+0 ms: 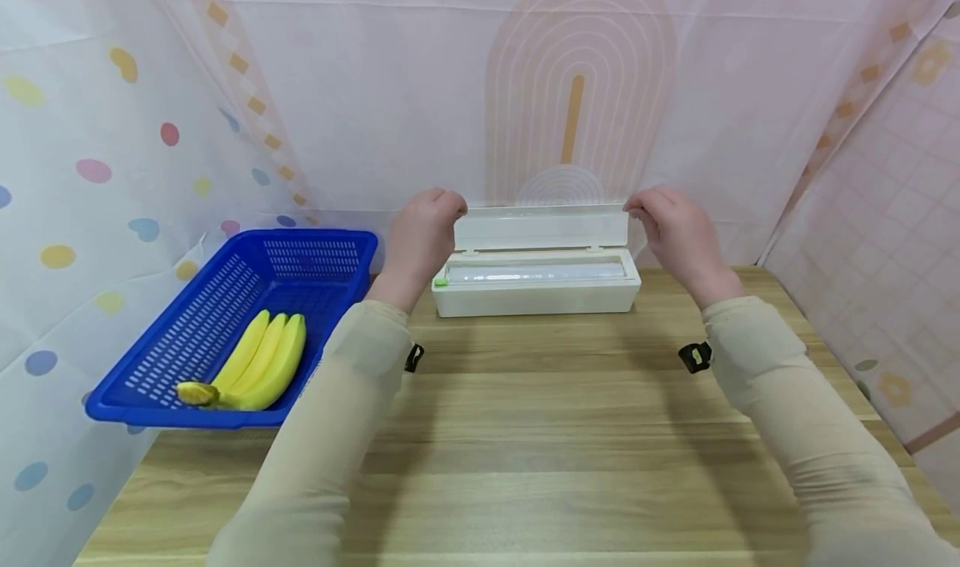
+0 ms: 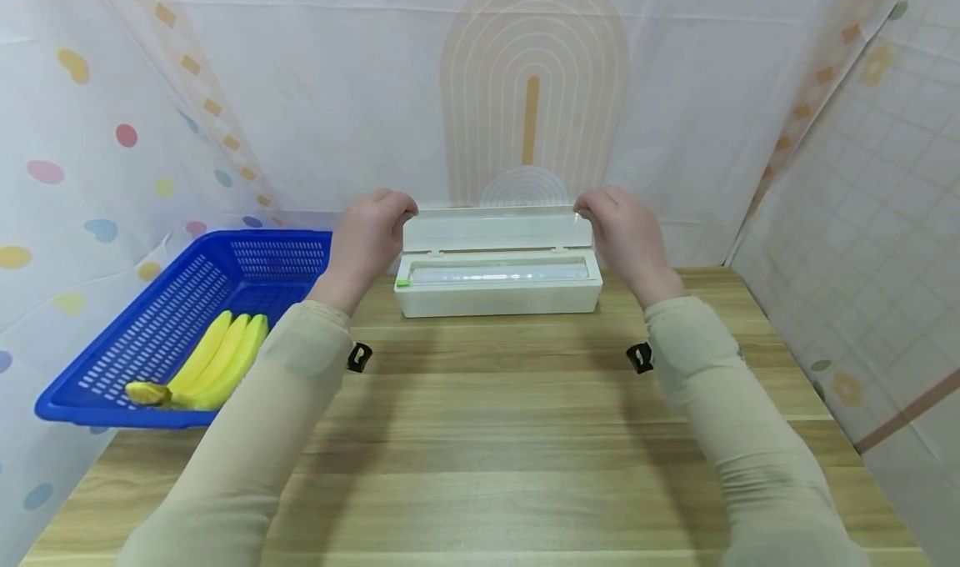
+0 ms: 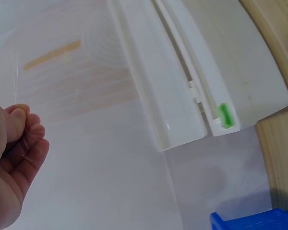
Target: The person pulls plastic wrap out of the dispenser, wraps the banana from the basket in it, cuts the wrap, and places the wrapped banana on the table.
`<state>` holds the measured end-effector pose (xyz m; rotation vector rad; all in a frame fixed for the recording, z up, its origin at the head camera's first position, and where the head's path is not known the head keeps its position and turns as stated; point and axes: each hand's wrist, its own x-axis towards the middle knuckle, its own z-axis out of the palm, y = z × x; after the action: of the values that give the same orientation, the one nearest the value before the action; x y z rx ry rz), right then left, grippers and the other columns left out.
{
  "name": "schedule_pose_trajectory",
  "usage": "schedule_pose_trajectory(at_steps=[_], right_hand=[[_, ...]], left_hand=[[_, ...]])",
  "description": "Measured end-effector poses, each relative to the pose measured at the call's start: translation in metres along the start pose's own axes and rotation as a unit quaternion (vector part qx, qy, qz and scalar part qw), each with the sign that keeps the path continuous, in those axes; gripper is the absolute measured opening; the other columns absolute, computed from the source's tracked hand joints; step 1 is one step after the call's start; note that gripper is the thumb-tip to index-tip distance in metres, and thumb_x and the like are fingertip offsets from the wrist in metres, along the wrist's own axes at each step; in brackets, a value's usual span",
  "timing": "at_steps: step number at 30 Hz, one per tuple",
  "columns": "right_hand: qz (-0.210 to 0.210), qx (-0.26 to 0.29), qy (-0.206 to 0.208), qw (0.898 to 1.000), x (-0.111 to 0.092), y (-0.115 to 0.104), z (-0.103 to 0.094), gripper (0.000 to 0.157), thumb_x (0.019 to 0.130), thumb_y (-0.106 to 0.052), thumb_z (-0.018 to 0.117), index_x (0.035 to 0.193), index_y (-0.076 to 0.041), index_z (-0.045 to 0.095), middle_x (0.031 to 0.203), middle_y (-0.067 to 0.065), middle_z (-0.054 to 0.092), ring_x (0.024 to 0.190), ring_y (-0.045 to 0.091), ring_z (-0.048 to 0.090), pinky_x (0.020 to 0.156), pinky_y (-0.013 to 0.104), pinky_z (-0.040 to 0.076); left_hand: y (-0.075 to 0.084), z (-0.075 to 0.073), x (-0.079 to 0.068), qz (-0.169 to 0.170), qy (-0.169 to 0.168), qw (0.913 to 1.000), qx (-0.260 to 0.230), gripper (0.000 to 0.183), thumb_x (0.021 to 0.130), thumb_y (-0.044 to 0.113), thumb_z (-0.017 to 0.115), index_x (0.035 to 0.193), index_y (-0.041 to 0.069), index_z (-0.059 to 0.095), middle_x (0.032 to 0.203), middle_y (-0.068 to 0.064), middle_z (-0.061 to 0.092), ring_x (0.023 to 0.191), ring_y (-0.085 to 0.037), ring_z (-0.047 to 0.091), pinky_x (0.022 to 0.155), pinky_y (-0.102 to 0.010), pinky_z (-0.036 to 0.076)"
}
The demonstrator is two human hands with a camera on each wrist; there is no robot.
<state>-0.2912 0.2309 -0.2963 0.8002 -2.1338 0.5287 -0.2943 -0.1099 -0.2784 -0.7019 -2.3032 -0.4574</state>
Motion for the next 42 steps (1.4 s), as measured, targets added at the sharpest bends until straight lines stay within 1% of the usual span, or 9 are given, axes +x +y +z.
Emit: schedule_pose_trajectory(at_steps=[9, 12, 16, 20, 23, 27, 29, 36, 42], right_hand=[[0.007, 0.002, 0.008, 1.0, 0.008, -0.003, -0.008, 0.006, 0.091, 0.005, 0.065, 0.097, 0.006, 0.065, 0.09, 0.02, 0.068, 0.086, 0.039, 0.063, 0.081, 0.05, 0.05], [0.005, 0.001, 0.011, 1.0, 0.01, -0.004, -0.011, 0.006, 0.091, 0.005, 0.065, 0.096, 0.006, 0.065, 0.09, 0.021, 0.068, 0.086, 0.039, 0.063, 0.081, 0.05, 0.05], [-0.002, -0.008, 0.018, 1.0, 0.013, -0.005, -0.015, 0.006, 0.091, 0.004, 0.065, 0.096, 0.007, 0.065, 0.09, 0.021, 0.068, 0.086, 0.04, 0.062, 0.081, 0.05, 0.05], [0.002, -0.011, 0.024, 1.0, 0.016, -0.007, -0.019, 0.007, 0.091, 0.004, 0.065, 0.097, 0.007, 0.064, 0.09, 0.021, 0.067, 0.086, 0.039, 0.061, 0.08, 0.05, 0.049], [0.004, -0.013, 0.026, 1.0, 0.018, -0.007, -0.022, 0.008, 0.091, 0.004, 0.065, 0.098, 0.007, 0.065, 0.091, 0.022, 0.067, 0.086, 0.039, 0.061, 0.08, 0.049, 0.049], [-0.001, -0.016, 0.027, 1.0, 0.021, -0.009, -0.027, 0.008, 0.091, 0.004, 0.065, 0.098, 0.008, 0.065, 0.091, 0.023, 0.068, 0.087, 0.039, 0.061, 0.082, 0.049, 0.049], [-0.001, -0.015, 0.027, 1.0, 0.022, -0.01, -0.029, 0.008, 0.091, 0.003, 0.065, 0.098, 0.008, 0.065, 0.092, 0.023, 0.068, 0.087, 0.04, 0.061, 0.082, 0.049, 0.048], [-0.005, -0.02, 0.028, 0.999, 0.027, -0.014, -0.036, 0.008, 0.092, 0.002, 0.065, 0.097, 0.008, 0.065, 0.091, 0.023, 0.067, 0.086, 0.039, 0.061, 0.079, 0.049, 0.049], [-0.015, -0.03, 0.04, 0.999, 0.031, -0.017, -0.042, 0.008, 0.093, 0.002, 0.064, 0.098, 0.008, 0.065, 0.092, 0.022, 0.068, 0.085, 0.038, 0.061, 0.077, 0.048, 0.049]], left_hand=[[0.004, -0.011, 0.007, -0.006, 0.0, 1.0, 0.004, 0.014, 0.09, -0.009, 0.063, 0.099, -0.001, 0.07, 0.095, -0.016, 0.068, 0.088, -0.033, 0.065, 0.072, -0.042, 0.056], [0.005, -0.014, 0.009, -0.002, 0.005, 1.0, 0.001, 0.013, 0.091, -0.009, 0.062, 0.099, -0.001, 0.07, 0.093, -0.017, 0.068, 0.087, -0.033, 0.065, 0.072, -0.042, 0.056], [0.006, -0.018, 0.012, 0.004, 0.017, 0.9998, -0.003, 0.014, 0.09, -0.01, 0.061, 0.098, -0.001, 0.069, 0.092, -0.017, 0.068, 0.087, -0.034, 0.064, 0.074, -0.042, 0.056], [0.006, -0.021, 0.016, 0.016, 0.03, 0.9994, -0.004, 0.015, 0.09, -0.011, 0.06, 0.097, -0.002, 0.069, 0.092, -0.017, 0.068, 0.087, -0.034, 0.064, 0.076, -0.042, 0.055], [0.007, -0.023, 0.018, 0.022, 0.044, 0.9988, -0.003, 0.013, 0.09, -0.01, 0.062, 0.096, -0.002, 0.07, 0.09, -0.017, 0.068, 0.085, -0.033, 0.065, 0.074, -0.041, 0.055], [0.009, -0.025, 0.019, 0.022, 0.064, 0.9977, -0.004, 0.012, 0.089, -0.01, 0.064, 0.094, -0.001, 0.07, 0.088, -0.016, 0.067, 0.083, -0.033, 0.065, 0.072, -0.042, 0.055], [0.01, -0.027, 0.02, 0.023, 0.069, 0.9973, -0.005, 0.013, 0.088, -0.011, 0.064, 0.094, -0.001, 0.07, 0.088, -0.016, 0.067, 0.083, -0.034, 0.065, 0.071, -0.043, 0.055], [0.013, -0.037, 0.025, 0.024, 0.063, 0.9977, -0.008, 0.013, 0.089, -0.011, 0.064, 0.094, -0.001, 0.071, 0.088, -0.016, 0.068, 0.084, -0.033, 0.065, 0.074, -0.042, 0.055], [0.015, -0.044, 0.029, 0.024, 0.063, 0.9976, -0.009, 0.011, 0.091, -0.008, 0.063, 0.096, -0.001, 0.071, 0.089, -0.016, 0.068, 0.086, -0.033, 0.065, 0.077, -0.042, 0.055]])
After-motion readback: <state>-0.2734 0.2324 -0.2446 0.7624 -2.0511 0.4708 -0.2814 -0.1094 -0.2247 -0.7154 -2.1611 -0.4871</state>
